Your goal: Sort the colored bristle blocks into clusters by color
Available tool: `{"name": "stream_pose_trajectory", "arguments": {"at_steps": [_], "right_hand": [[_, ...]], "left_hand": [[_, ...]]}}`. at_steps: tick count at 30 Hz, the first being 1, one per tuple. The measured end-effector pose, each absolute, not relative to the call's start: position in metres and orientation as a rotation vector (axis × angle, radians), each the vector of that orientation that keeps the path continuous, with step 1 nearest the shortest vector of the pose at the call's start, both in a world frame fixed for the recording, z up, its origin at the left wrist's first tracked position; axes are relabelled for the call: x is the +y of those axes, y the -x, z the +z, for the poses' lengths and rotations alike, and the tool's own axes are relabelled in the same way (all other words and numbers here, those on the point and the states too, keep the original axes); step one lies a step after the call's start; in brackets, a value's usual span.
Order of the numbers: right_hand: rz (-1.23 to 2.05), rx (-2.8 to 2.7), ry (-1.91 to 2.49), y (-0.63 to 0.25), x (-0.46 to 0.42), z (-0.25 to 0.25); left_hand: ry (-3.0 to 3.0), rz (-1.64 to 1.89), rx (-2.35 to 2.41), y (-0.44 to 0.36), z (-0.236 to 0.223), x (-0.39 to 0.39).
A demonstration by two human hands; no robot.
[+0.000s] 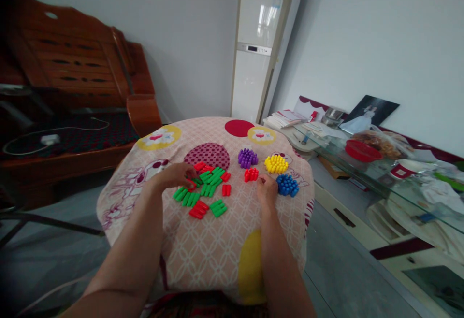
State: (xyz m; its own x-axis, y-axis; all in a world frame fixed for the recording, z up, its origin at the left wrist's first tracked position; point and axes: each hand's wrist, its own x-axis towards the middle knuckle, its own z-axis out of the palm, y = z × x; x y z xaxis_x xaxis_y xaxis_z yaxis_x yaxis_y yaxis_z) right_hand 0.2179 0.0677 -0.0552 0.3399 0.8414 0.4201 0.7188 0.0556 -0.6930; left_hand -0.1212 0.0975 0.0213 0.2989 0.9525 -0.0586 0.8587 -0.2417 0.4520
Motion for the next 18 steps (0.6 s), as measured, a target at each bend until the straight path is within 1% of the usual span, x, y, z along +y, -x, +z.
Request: {"name": "stream_pose_trajectory", "arguments": {"at_steps": [6,10,14,18], "right_hand": [[0.163,-1.414,1.694,-0.219,0.069,-0.057],[0.180,-1.427,1.711,-0.219,0.069,-0.056],[0.181,-1.419,1.700,-0.217,0.068,-0.055],[0.181,-1.395,1.689,-0.215,0.067,-0.054]], "left_hand": [[-2.196,0.253,1.647,0.115,0.023,0.090],[-2.237,0.448,1.580,0.110,0.038,0.089],[-2.180,0.656,1.480,0.069,0.046,0.092],[-2.166,0.733,1.495,0.007,0.033,0.099]]}}
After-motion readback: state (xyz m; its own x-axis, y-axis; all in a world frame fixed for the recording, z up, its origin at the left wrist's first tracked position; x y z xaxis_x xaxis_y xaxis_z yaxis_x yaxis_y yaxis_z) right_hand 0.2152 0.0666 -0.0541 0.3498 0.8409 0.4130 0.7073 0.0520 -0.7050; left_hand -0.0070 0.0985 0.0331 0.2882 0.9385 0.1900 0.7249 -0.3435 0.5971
